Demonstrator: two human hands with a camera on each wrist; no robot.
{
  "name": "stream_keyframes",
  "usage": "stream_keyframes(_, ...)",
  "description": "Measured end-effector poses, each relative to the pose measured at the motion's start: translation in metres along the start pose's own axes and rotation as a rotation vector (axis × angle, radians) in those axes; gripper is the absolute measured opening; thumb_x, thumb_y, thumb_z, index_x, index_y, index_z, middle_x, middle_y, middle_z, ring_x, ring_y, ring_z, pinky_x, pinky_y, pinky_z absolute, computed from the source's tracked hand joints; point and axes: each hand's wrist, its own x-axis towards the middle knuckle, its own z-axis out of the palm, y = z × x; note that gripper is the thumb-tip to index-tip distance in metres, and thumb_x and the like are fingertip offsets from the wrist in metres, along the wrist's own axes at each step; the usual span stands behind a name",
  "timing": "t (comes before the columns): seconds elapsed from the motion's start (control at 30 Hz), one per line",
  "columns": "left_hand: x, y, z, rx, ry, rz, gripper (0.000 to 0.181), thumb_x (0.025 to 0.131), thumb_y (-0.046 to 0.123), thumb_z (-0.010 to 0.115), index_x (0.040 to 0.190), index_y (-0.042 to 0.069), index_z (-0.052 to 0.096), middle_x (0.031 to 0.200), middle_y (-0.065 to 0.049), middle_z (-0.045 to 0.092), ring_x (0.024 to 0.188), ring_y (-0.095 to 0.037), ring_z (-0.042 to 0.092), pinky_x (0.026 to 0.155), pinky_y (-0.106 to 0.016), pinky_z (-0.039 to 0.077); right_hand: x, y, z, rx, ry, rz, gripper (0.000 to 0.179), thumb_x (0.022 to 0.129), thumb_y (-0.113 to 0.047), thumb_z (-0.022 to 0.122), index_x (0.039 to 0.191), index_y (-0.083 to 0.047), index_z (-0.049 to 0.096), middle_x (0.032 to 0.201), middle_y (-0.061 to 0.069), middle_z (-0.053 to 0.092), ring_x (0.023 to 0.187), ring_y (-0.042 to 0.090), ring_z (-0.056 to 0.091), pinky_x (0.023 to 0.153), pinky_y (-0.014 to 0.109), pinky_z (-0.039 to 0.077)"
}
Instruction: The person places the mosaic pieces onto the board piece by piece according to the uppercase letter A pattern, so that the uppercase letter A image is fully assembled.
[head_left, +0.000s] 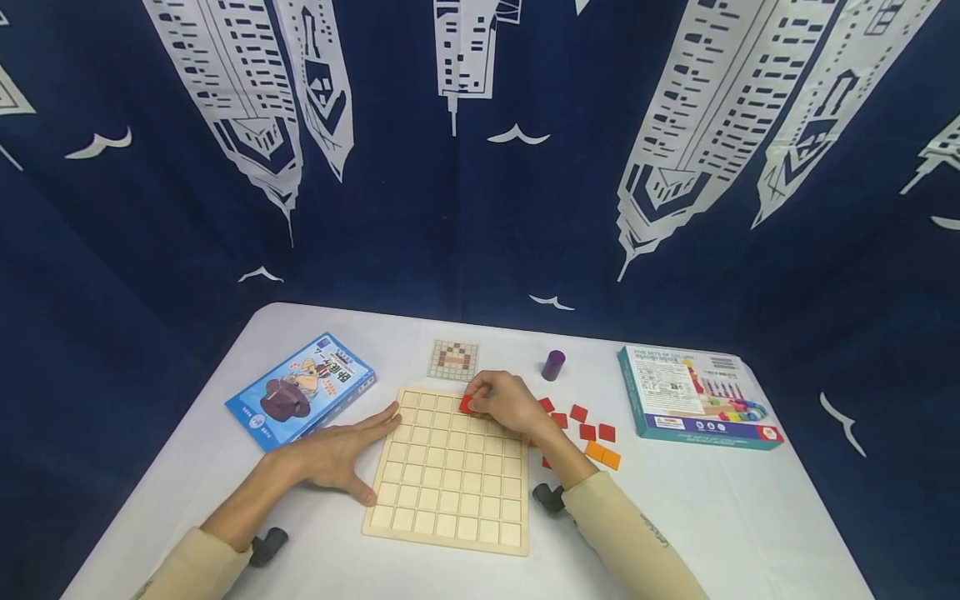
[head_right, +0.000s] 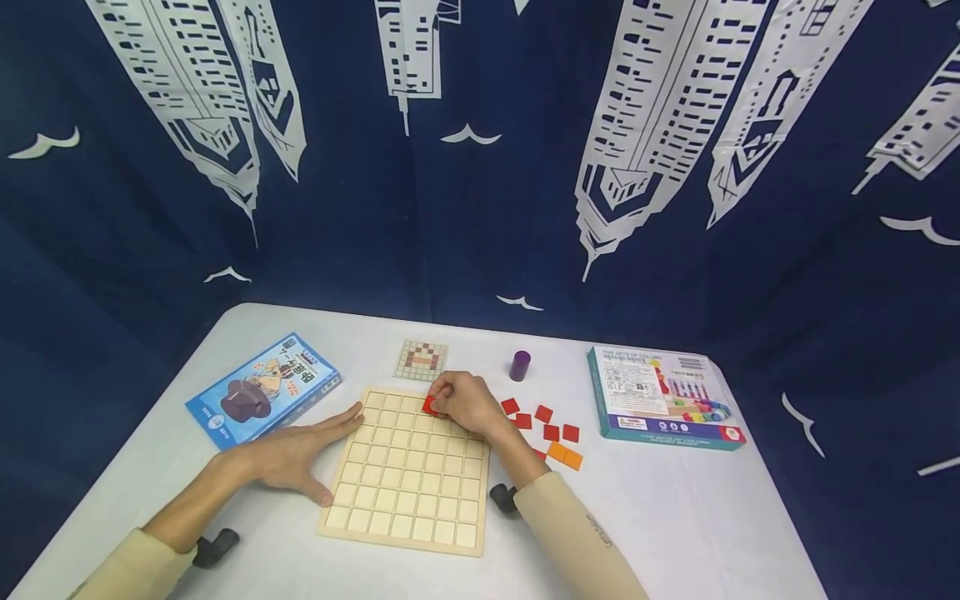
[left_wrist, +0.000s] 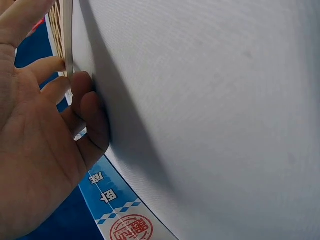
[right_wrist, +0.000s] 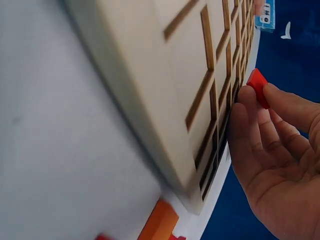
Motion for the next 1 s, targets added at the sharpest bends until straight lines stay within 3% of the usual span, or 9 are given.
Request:
stream_keyframes(0.6, 0.002, -0.001, 0.0, 0.0, -0.006, -0.009, 0.123, 0.061, 0.058, 0.089, 0.161, 0.02, 0.028, 0.17, 0.003, 0.008, 0.151, -0.035, 0.026, 0.113, -0.057, 0.036, 0.014, -0.006, 0.01, -0.145, -0.007, -0.05, 0.007, 0.088, -0.009, 0.074, 0.09, -0.016, 0.073, 0.077, -0.005, 0.066, 0.072, 0.013, 0.058, 0.068, 0.029, 0.048)
stream_keyframes(1.0, 0.001, -0.001, 0.001, 0.004, -0.006, -0.008, 0.123, 0.061, 0.059, 0.088, 0.16, 0.019, 0.028, 0.17, 0.002, 0.008, 0.15, -0.035, 0.027, 0.114, -0.057, 0.036, 0.014, -0.007, 0.012, -0.173, -0.004, -0.058, 0.005, 0.088, -0.009, 0.075, 0.089, -0.014, 0.074, 0.076, -0.005, 0.063, 0.073, 0.013, 0.057, 0.07, 0.029, 0.048)
